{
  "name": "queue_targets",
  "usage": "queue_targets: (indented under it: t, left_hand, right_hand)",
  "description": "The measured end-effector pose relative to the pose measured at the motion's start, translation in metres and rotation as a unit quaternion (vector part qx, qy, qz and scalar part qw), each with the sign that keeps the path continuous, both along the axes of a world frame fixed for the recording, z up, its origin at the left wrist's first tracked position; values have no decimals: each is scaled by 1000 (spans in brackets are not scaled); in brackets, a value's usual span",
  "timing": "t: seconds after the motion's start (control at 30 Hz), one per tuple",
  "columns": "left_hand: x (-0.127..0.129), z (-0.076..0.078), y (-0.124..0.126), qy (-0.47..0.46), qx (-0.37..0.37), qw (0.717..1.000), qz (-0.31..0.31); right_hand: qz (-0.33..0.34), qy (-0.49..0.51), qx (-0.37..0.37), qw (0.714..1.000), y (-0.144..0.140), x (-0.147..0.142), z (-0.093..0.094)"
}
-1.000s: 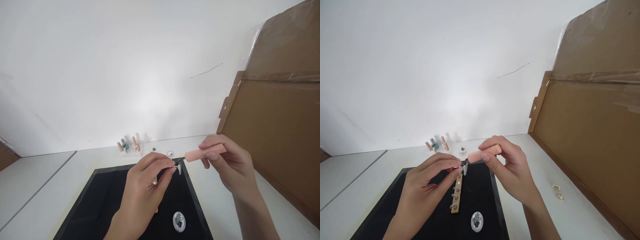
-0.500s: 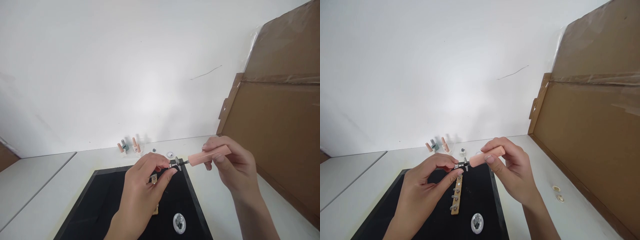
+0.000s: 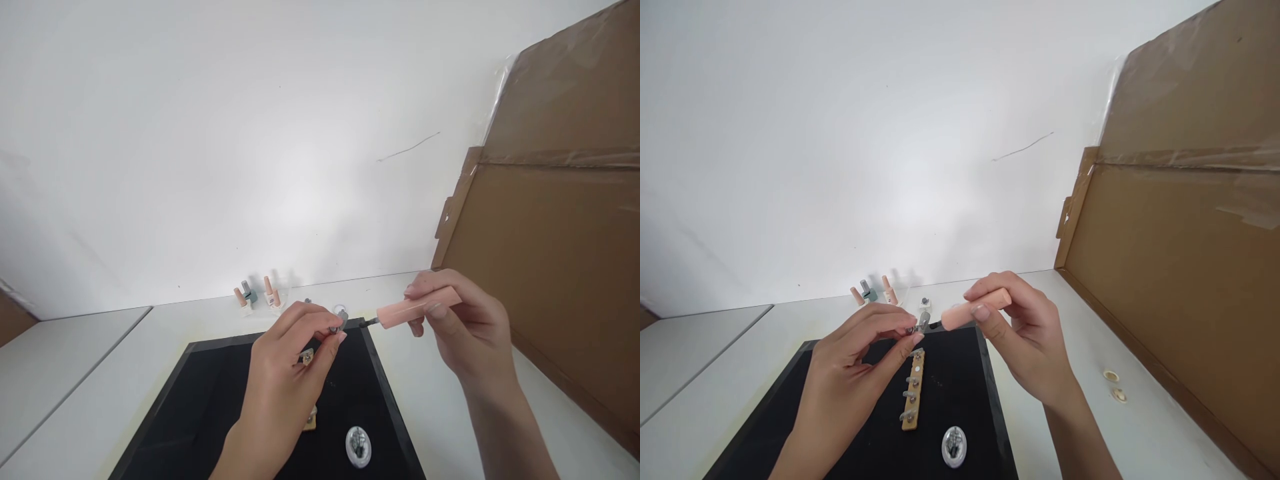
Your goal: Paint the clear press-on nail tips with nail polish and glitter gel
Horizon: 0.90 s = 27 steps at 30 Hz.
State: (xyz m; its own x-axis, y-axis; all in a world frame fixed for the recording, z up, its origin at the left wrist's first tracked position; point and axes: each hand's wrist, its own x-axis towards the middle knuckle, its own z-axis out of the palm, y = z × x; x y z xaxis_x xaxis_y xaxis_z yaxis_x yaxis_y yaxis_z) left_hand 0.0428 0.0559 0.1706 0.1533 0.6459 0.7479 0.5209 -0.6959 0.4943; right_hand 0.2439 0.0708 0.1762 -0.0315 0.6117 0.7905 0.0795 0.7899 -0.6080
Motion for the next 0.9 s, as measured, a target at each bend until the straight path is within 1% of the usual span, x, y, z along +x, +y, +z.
queue_targets:
  t: [0.17,0.37,0.47,0.57,0.67,0.73,0.8,0.9]
  left_hand:
    - [-1,0,0,-11,-16,1000,2]
    - [0,1,0,-67,-59,996,-8]
    - [0,1,1,-103,-86,991,-25]
    - [-1,2,2,-141,-116,982,-55]
    - [-4,4,4,-178,-163,966,-93]
    - [-7,5,5,-204,-203,950,-123]
    - [-9,5,6,-235,-249,927,-154]
    - [-12,6,8,-295,-314,884,-183]
  right_hand:
    - [2,0,-3,1000,0,0,1]
    - [-5,-8,3,1000,0,0,1]
    - [-10,-10,4,1000,1,1,1]
    - [-15,-11,2,1000,1,1,1]
    - [-18,-8,-1,1000,0,1,1]
    - [-16,-6,-2,1000,-1,1,1]
    - [-15,-3,-4,1000,-1,1,1]
    - [-17,-2,-6,1000,-2,0,1]
